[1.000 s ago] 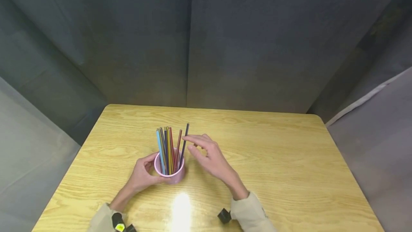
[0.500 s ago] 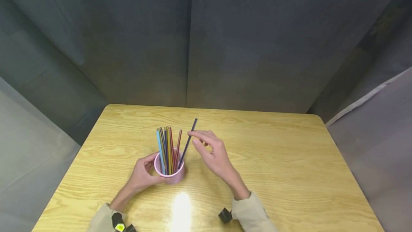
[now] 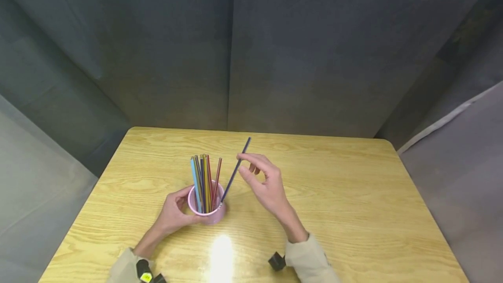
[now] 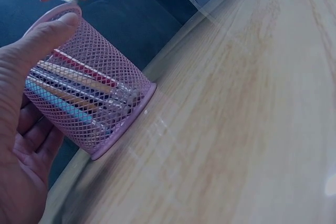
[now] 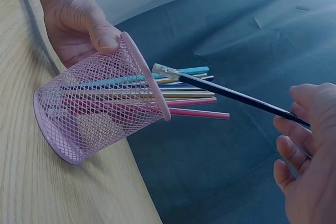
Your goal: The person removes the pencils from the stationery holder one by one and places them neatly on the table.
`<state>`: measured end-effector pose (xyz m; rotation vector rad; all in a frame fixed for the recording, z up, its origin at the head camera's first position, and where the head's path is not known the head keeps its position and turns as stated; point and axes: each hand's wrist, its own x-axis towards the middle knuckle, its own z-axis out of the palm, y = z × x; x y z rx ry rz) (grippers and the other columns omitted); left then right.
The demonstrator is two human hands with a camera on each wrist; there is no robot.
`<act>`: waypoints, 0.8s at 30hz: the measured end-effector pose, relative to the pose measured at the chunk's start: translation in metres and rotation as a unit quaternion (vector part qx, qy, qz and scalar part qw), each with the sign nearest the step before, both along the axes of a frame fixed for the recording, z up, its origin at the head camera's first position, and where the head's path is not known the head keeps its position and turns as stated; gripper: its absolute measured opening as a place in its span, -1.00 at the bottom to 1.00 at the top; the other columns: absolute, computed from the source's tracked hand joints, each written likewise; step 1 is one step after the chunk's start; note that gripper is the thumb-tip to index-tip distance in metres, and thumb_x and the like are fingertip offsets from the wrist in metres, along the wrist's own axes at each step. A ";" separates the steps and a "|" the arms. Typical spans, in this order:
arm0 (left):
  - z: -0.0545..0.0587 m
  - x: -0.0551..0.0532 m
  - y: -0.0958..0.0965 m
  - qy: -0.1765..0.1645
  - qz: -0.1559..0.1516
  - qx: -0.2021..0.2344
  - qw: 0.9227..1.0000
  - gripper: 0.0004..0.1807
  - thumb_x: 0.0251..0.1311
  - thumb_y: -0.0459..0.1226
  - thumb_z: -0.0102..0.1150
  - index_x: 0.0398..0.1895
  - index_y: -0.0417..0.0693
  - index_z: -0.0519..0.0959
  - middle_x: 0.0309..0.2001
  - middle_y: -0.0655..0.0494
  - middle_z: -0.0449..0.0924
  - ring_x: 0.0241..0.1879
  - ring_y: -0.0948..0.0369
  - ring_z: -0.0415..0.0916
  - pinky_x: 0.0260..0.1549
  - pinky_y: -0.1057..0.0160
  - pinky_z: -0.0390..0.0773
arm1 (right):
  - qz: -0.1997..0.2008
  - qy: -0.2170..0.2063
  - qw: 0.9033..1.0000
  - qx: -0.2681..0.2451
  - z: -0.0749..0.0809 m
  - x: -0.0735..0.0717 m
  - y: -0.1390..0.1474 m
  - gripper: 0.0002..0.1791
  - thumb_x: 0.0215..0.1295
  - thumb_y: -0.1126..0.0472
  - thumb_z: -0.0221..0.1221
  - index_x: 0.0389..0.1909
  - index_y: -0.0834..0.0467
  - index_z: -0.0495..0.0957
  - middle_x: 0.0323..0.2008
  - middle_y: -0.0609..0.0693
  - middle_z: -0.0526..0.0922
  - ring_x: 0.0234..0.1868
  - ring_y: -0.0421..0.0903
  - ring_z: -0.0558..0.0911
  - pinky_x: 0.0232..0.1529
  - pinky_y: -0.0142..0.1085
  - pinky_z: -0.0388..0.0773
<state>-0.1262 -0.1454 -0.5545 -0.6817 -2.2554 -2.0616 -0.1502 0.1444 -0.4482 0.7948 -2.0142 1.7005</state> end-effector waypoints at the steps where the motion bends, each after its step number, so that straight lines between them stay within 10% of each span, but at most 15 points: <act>1: 0.000 0.000 0.000 0.000 0.001 0.001 1.000 -0.07 -0.26 -0.44 0.72 0.34 -0.32 0.53 0.25 -0.22 0.63 0.25 0.25 0.58 0.34 0.34 0.48 | 0.000 -0.002 1.000 0.000 0.000 0.000 0.000 -0.61 0.31 0.55 0.27 0.15 0.31 0.66 -0.04 0.22 0.72 -0.27 -0.12 0.50 -0.21 -0.41 0.50; 24: 0.000 0.000 0.000 0.003 0.004 -0.005 1.000 -0.05 -0.24 -0.41 0.73 0.37 -0.28 0.51 0.28 -0.18 0.62 0.28 0.23 0.55 0.37 0.34 0.44 | -0.022 -0.019 0.997 0.066 -0.020 -0.012 0.007 -0.38 0.05 0.52 0.50 0.21 0.28 0.63 -0.14 0.17 0.69 -0.27 -0.06 0.46 -0.26 -0.18 0.47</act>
